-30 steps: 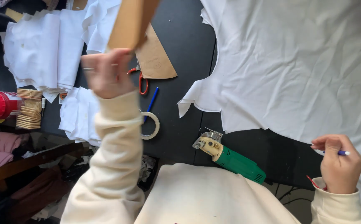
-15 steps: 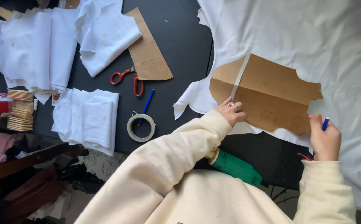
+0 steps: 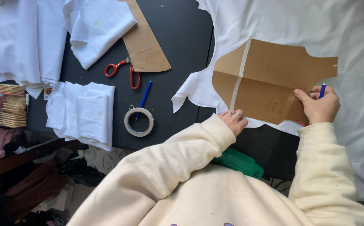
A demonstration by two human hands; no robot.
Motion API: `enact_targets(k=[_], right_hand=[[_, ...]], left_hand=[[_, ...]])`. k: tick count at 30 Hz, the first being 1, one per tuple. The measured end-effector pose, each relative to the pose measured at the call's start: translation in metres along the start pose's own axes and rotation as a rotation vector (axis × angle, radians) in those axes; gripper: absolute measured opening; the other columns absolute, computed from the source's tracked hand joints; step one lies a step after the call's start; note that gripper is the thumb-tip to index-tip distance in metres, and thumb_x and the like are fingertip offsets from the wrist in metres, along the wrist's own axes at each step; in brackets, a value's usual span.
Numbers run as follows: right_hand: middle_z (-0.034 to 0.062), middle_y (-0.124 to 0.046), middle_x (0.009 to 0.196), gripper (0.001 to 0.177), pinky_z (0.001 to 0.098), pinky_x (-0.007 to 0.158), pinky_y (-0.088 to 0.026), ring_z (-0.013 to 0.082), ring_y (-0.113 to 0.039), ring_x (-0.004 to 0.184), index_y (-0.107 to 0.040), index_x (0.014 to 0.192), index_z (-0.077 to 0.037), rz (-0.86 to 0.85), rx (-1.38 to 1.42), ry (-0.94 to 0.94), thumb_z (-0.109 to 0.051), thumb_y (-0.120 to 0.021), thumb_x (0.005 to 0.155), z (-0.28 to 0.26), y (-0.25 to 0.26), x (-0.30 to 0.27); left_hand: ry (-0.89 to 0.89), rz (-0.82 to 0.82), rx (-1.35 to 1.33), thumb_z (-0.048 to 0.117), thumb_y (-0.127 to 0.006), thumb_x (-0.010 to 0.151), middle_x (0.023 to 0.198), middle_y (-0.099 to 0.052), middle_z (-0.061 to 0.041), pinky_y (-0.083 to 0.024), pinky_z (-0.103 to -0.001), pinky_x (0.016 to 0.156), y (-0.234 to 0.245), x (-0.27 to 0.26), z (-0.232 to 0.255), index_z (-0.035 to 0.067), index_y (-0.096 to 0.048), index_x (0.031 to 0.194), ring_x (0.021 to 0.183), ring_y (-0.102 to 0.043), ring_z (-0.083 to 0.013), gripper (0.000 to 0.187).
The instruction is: The person traces a cardboard pattern onto a white fabric using a blue pen, then uses a green electric fabric cutter to cut along the traced lines. The person repeats this process for multiple pieces of fabric, occasionally adjusting the fabric and pattern on the table.
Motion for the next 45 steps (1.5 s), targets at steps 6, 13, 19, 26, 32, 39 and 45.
enact_targets(k=[6, 13, 19, 26, 32, 39, 45], right_hand=[[0.0045, -0.071, 0.091, 0.042, 0.0288, 0.072, -0.055, 0.0118, -0.065, 0.077, -0.068, 0.105, 0.0, -0.006, -0.005, 0.03, -0.02, -0.097, 0.081, -0.001, 0.0, -0.001], [0.0043, -0.071, 0.091, 0.043, 0.0288, 0.072, -0.055, 0.0118, -0.065, 0.077, -0.068, 0.106, 0.0, -0.012, 0.004, 0.019, -0.02, -0.097, 0.081, 0.005, -0.004, -0.004], [0.0048, -0.071, 0.091, 0.045, 0.0309, 0.072, -0.055, 0.0136, -0.065, 0.077, -0.068, 0.105, 0.0, -0.004, -0.073, 0.055, -0.022, -0.098, 0.079, 0.007, -0.006, -0.003], [0.0059, -0.07, 0.09, 0.046, 0.0314, 0.073, -0.054, 0.0147, -0.064, 0.077, -0.067, 0.102, 0.001, 0.003, -0.102, 0.074, -0.024, -0.098, 0.08, 0.007, -0.004, -0.003], [0.0051, -0.07, 0.088, 0.047, 0.0305, 0.071, -0.054, 0.0134, -0.063, 0.075, -0.067, 0.105, 0.0, 0.01, -0.068, 0.048, -0.024, -0.098, 0.081, 0.002, -0.004, -0.009], [0.0036, -0.071, 0.087, 0.046, 0.029, 0.069, -0.054, 0.011, -0.064, 0.074, -0.068, 0.106, -0.001, 0.022, -0.007, -0.016, -0.024, -0.099, 0.081, -0.004, -0.004, -0.011], [0.0046, -0.071, 0.087, 0.046, 0.0298, 0.068, -0.054, 0.0123, -0.064, 0.074, -0.068, 0.106, 0.0, 0.03, -0.024, -0.022, -0.023, -0.1, 0.082, -0.005, -0.005, -0.01]], left_hand=[[0.246, -0.101, -0.044, 0.01, -0.068, 0.075, 0.117, -0.064, -0.009, -0.055, -0.05, 0.077, 0.027, -0.013, -0.018, 0.012, -0.063, 0.106, 0.106, -0.067, -0.0304, 0.032], [0.458, -0.367, -0.232, 0.021, -0.068, 0.089, 0.118, -0.068, -0.009, -0.054, -0.047, 0.092, 0.023, -0.025, -0.05, 0.02, -0.069, 0.113, 0.11, -0.067, -0.0304, 0.024], [0.276, 0.135, 0.096, 0.01, -0.067, 0.081, 0.155, -0.046, -0.008, -0.031, -0.057, 0.124, 0.07, 0.035, -0.056, 0.016, -0.052, 0.146, 0.15, -0.042, -0.0263, 0.067], [0.385, -0.058, 0.084, 0.041, -0.063, 0.095, 0.171, -0.001, -0.008, -0.011, -0.062, 0.127, 0.029, 0.054, -0.067, 0.015, -0.014, 0.162, 0.16, -0.003, -0.03, 0.087], [0.385, -0.109, 0.124, 0.038, -0.061, 0.096, 0.171, 0.0, -0.01, -0.012, -0.064, 0.126, 0.034, 0.058, -0.067, 0.014, -0.015, 0.162, 0.16, -0.003, -0.0308, 0.084], [0.374, -0.025, 0.119, 0.033, -0.063, 0.095, 0.171, -0.001, -0.011, -0.014, -0.064, 0.125, 0.029, 0.058, -0.071, 0.014, -0.019, 0.162, 0.16, -0.005, -0.0307, 0.083], [0.405, -0.192, 0.139, 0.014, -0.05, 0.093, 0.171, 0.001, -0.014, -0.012, -0.062, 0.125, 0.038, 0.061, -0.057, 0.007, -0.015, 0.163, 0.159, -0.004, -0.0315, 0.078]])
Point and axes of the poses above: each hand's wrist, its own x-axis towards the middle knuckle, its own y-axis out of the back of the hand, z = x × y, the point moved 10 cm from there along x, towards the middle knuckle
